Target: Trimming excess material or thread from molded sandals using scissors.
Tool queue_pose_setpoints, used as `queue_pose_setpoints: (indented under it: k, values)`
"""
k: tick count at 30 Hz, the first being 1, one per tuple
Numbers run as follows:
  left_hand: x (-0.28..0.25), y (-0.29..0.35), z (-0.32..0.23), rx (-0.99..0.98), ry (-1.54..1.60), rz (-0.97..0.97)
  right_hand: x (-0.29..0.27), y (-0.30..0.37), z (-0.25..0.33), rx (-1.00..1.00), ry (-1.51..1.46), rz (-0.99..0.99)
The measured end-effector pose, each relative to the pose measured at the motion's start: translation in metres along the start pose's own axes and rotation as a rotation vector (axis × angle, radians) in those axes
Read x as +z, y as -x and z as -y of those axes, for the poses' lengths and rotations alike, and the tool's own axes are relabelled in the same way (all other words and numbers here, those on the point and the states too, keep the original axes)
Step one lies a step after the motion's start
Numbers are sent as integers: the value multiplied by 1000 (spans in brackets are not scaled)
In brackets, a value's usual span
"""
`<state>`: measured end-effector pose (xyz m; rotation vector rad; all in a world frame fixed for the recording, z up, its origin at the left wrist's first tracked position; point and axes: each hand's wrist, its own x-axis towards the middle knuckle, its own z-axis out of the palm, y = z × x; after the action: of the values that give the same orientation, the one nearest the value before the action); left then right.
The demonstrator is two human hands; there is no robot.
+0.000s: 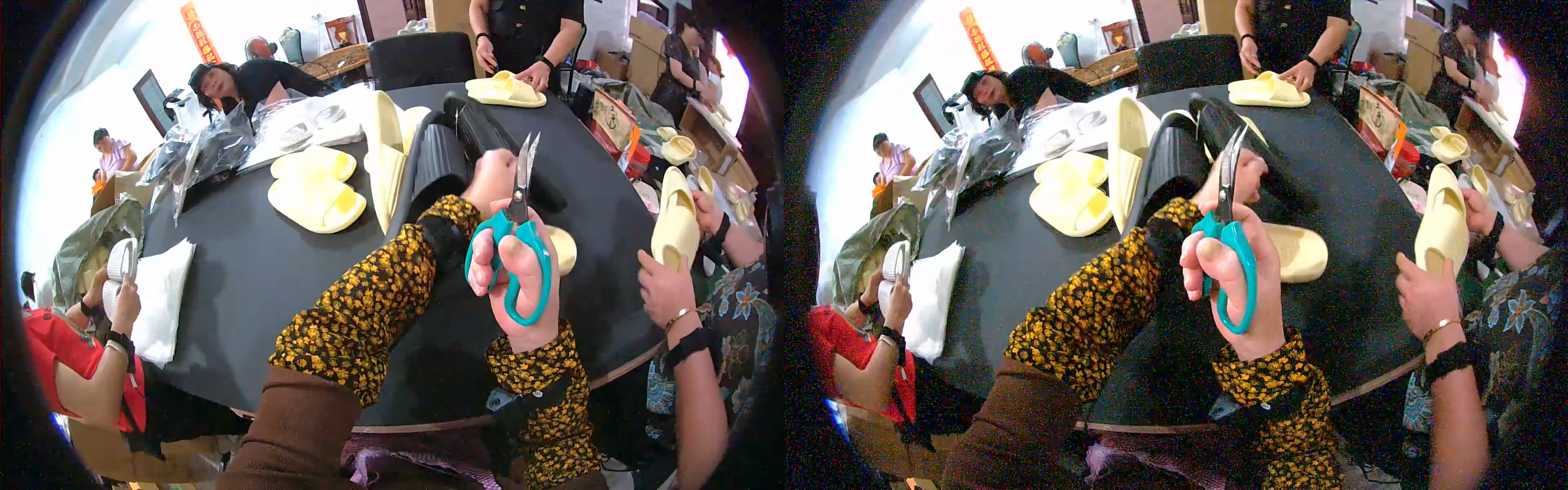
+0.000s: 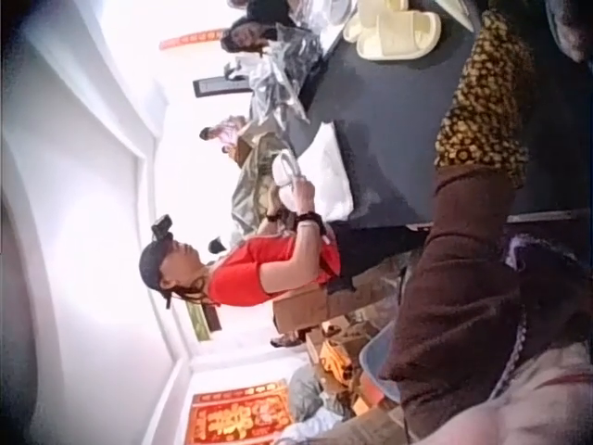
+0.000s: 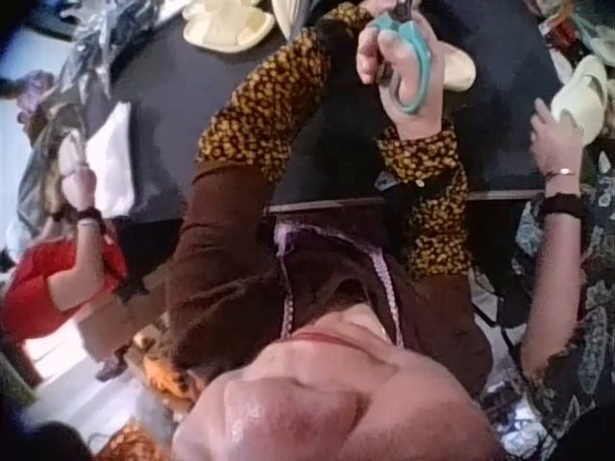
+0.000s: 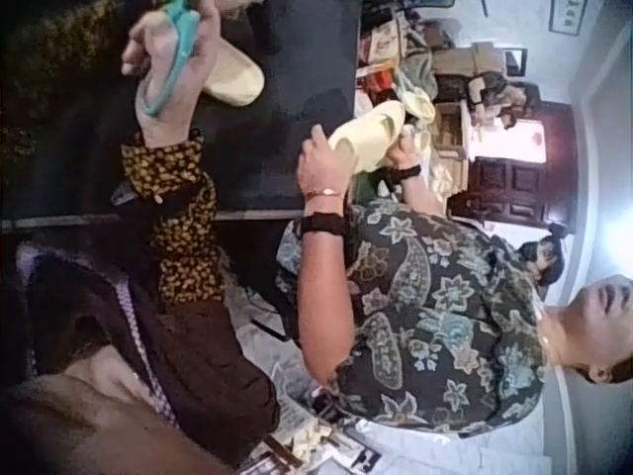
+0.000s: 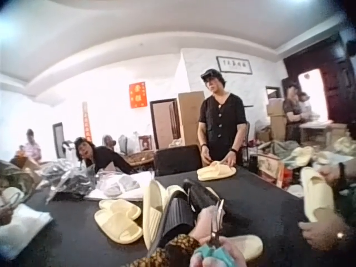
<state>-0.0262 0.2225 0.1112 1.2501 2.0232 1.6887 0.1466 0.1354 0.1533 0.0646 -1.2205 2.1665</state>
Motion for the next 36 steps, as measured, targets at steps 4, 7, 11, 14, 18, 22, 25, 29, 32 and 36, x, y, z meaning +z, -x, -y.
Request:
queue_pose_setpoints:
  k: [4, 7, 11, 14, 18, 22, 25, 29, 32, 36]
  values:
    - [-37, 4, -41, -82, 369, 167, -9, 2, 1, 24, -44, 59]
    - [-72, -3, -47, -20, 433, 132, -2, 5, -2, 55, -85, 140]
    - [-119, -16, -75, -143, 744, 115, -5, 10, 0, 145, -167, 258]
    - [-153, -14, -105, -123, 825, 11, -5, 11, -2, 206, -182, 336]
    - [-207, -32, -116, 218, 840, 498, -4, 12, -4, 257, -208, 454]
    - [-209, -8, -186, 27, 714, 42, 0, 12, 1, 371, -101, 500]
    - [-227, -3, -201, 95, 626, 135, -4, 14, 0, 415, -37, 502]
    - [-226, 3, -195, 34, 514, 98, -8, 16, 1, 400, -36, 506]
    - [-226, 3, -181, -97, 350, 281, -9, 16, 3, 416, -42, 511]
    - [-220, 20, -188, -192, 73, 306, -10, 16, -3, 401, -18, 499]
